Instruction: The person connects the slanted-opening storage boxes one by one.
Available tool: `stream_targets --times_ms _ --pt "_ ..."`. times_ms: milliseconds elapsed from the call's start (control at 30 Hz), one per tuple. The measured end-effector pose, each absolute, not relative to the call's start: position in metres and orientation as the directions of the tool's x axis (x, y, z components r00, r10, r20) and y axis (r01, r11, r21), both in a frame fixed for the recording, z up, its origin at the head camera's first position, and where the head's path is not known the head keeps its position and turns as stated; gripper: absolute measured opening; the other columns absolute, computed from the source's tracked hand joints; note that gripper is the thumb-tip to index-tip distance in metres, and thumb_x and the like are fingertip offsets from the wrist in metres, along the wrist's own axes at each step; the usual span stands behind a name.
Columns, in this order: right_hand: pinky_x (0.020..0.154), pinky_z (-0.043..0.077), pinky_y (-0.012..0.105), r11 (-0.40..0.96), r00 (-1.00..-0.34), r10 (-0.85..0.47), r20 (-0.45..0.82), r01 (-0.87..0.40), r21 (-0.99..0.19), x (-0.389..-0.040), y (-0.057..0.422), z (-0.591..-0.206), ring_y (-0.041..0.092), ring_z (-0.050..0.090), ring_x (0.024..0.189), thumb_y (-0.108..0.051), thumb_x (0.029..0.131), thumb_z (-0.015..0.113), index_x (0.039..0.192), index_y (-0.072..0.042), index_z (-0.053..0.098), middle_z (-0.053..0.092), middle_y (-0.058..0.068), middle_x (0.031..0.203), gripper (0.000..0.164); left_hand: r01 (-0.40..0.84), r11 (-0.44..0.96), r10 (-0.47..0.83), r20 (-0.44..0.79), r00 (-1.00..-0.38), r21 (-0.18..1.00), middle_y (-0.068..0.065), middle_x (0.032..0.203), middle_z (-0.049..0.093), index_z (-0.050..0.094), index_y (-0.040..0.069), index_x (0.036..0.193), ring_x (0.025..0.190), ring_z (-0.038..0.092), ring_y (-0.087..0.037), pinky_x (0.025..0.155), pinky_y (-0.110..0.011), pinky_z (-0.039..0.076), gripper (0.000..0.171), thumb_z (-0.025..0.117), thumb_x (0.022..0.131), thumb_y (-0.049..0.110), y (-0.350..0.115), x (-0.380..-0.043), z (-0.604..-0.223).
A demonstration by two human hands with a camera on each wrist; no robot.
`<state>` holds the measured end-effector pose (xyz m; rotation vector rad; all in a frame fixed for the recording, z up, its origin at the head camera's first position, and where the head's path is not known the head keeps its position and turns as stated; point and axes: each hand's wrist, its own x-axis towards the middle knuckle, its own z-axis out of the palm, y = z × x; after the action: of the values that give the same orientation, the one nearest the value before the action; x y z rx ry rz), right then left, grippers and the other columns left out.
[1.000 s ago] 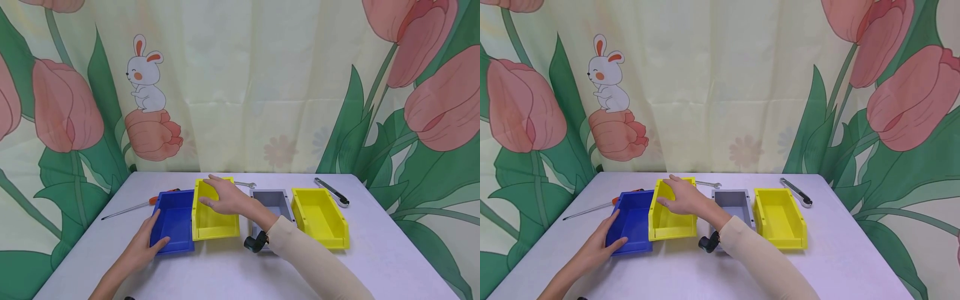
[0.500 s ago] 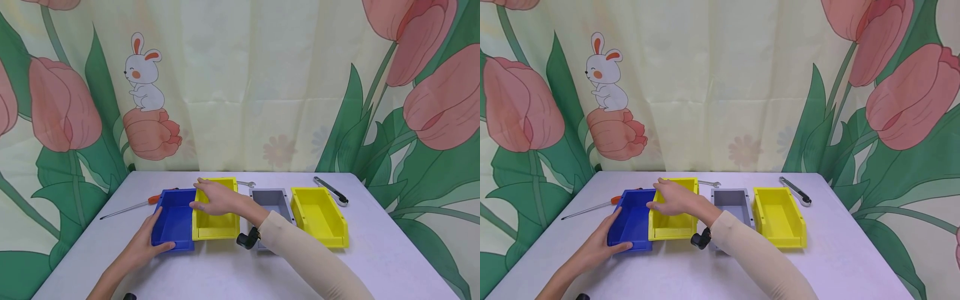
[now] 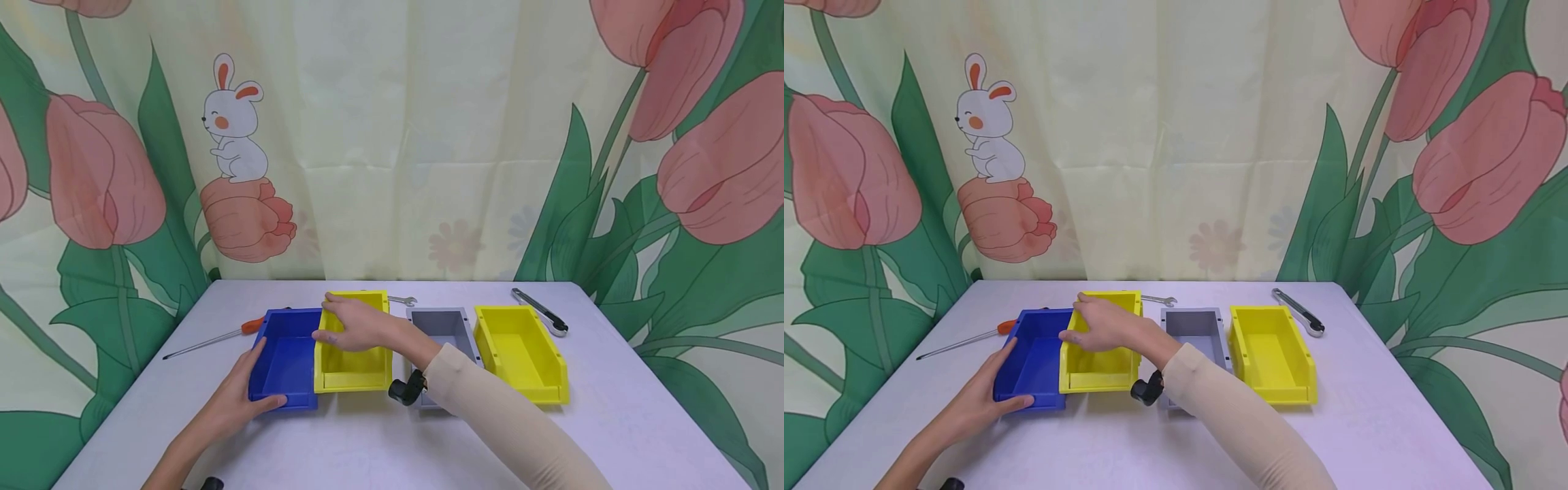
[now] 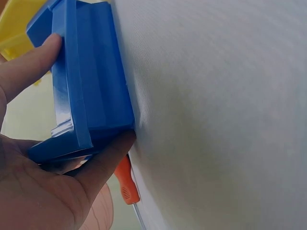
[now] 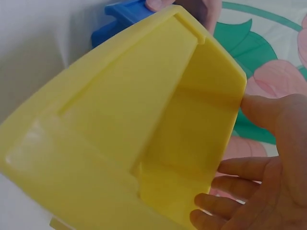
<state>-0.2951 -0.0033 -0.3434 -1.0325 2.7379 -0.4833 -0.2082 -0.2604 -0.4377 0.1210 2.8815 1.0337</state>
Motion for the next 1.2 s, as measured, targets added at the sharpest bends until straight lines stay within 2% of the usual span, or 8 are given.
stream_targets --times_ms 667,1000,1200 --pt "0.133 0.034 0.041 0.699 -0.737 -0.674 -0.052 -0.613 -0.370 -0.295 -0.004 -0.348 0.024 0.032 0.164 -0.054 0.105 0.058 0.166 -0.011 0.037 0.027 0.006 0.178 0.076 0.027 0.770 0.092 -0.068 -0.993 0.637 -0.036 0.172 0.012 0.000 0.007 0.171 0.154 0.023 -0.061 0.120 -0.078 0.028 0.126 0.086 0.088 0.046 -0.259 -0.208 -0.436" --pt "0.133 0.033 0.039 0.684 -0.721 -0.691 -0.046 -0.633 -0.364 -0.294 -0.004 -0.349 0.027 0.033 0.163 -0.051 0.107 0.057 0.166 -0.005 0.033 0.024 0.012 0.178 0.078 0.044 0.765 0.104 -0.056 -0.993 0.643 -0.037 0.171 0.013 -0.001 0.006 0.171 0.154 0.023 -0.062 0.120 -0.079 0.028 0.125 0.086 0.088 0.044 -0.260 -0.209 -0.433" --pt "0.134 0.032 0.037 0.693 -0.716 -0.695 -0.064 -0.644 -0.324 -0.292 -0.005 -0.364 0.025 0.028 0.165 -0.052 0.108 0.055 0.166 -0.004 0.031 0.021 0.013 0.178 0.079 0.038 0.765 0.104 -0.064 -0.993 0.643 -0.037 0.171 0.013 0.000 0.006 0.171 0.155 0.022 -0.062 0.121 -0.078 0.028 0.125 0.086 0.089 0.043 -0.259 -0.209 -0.436"
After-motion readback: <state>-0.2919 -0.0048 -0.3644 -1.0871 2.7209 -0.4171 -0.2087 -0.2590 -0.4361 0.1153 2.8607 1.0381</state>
